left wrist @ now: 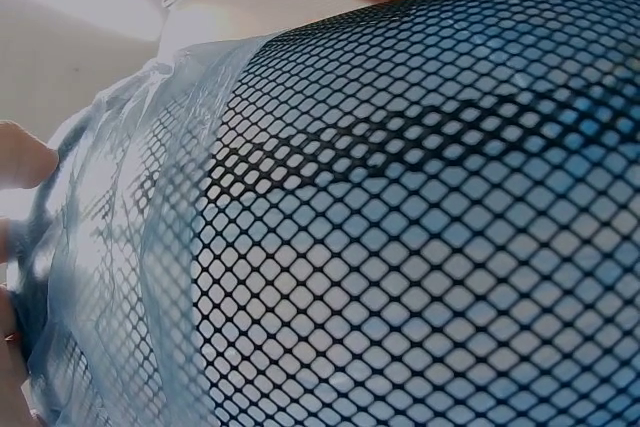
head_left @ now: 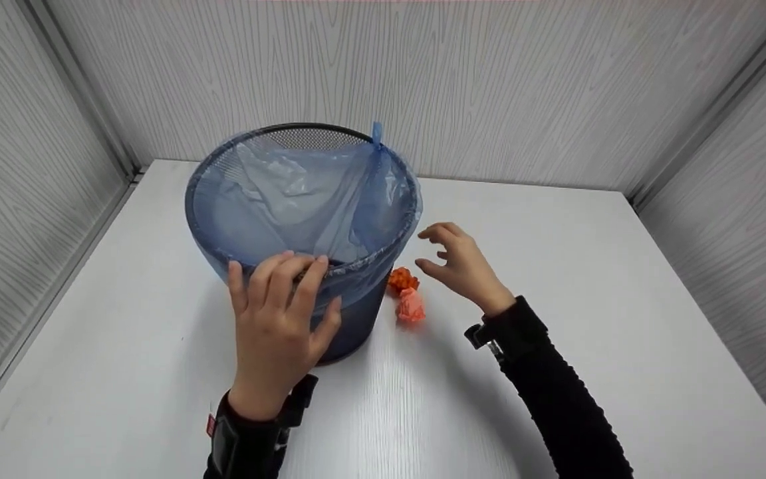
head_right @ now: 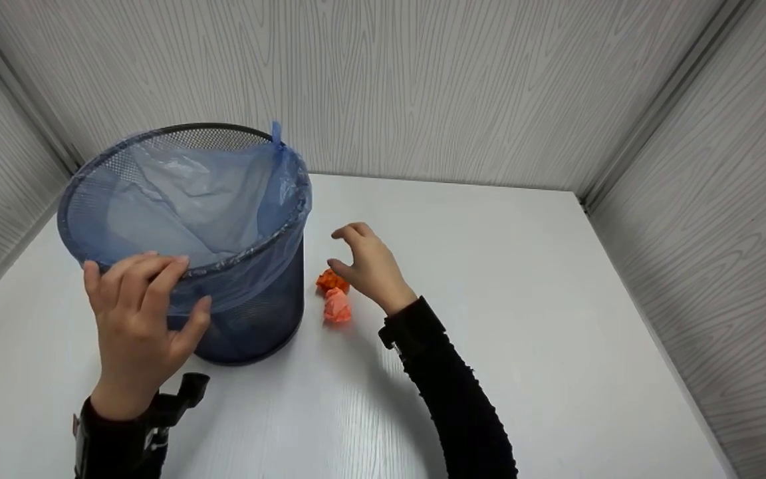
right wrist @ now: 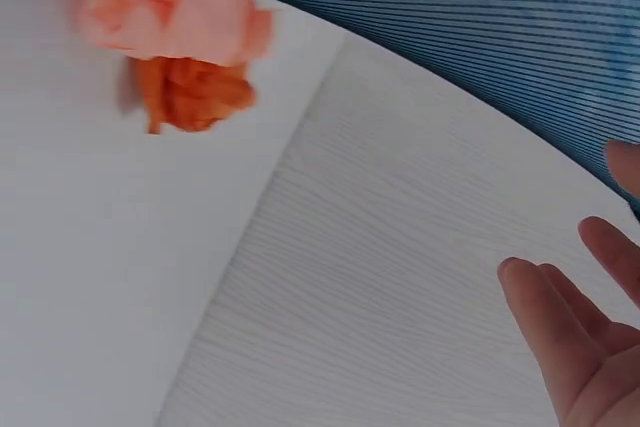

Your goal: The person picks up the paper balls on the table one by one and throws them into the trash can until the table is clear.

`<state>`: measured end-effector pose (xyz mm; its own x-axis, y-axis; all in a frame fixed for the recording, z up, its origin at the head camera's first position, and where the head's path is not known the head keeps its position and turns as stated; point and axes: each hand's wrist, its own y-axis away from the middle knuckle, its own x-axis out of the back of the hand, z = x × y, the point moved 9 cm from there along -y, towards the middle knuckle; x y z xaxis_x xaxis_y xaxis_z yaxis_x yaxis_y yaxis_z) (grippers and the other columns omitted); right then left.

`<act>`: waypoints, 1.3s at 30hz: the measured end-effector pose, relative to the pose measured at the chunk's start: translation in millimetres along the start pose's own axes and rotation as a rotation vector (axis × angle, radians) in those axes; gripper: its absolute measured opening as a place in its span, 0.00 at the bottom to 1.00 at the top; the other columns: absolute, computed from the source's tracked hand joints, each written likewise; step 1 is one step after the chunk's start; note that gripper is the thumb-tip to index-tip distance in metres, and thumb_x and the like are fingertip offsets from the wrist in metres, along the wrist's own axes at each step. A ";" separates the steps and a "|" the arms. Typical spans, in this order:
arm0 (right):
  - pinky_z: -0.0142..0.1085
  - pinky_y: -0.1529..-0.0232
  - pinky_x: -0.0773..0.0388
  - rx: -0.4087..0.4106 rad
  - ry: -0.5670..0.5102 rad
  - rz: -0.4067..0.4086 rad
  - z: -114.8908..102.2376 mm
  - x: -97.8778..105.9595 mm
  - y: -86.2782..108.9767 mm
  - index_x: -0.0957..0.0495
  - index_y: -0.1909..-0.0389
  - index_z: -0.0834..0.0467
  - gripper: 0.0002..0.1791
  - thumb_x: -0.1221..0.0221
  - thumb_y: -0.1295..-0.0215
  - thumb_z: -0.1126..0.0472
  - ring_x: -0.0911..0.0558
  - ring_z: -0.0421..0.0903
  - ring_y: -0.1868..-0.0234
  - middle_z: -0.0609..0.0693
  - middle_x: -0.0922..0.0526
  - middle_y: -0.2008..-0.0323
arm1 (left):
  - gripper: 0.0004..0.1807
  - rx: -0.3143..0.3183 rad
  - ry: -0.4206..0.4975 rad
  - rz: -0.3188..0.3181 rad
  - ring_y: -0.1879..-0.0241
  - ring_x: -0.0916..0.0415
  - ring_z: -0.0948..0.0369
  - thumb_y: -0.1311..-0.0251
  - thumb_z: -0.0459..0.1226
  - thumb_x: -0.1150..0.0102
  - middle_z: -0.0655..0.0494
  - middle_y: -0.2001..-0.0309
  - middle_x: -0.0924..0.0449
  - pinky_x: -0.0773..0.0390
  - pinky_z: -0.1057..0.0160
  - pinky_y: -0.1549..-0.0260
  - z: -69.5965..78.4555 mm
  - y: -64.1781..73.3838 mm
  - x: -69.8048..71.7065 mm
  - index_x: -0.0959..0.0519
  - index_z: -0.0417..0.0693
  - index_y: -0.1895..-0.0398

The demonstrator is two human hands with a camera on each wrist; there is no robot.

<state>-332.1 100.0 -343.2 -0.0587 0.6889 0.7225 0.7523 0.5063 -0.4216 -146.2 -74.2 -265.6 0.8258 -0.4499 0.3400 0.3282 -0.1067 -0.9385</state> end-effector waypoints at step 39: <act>0.32 0.67 0.24 0.143 -0.026 0.087 -78.8 54.3 31.3 0.26 0.56 0.62 0.19 0.37 0.52 0.66 0.25 0.41 0.57 0.51 0.27 0.54 | 0.18 0.015 0.007 -0.001 0.53 0.35 0.49 0.44 0.42 0.53 0.46 0.58 0.29 0.57 0.43 0.44 2.3 2.2 0.1 0.26 0.42 0.54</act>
<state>-260.1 112.4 -274.0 -0.0160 0.7456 0.6662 0.6541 0.5117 -0.5570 -144.3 -72.5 -267.5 0.8224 -0.4560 0.3403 0.3357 -0.0940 -0.9373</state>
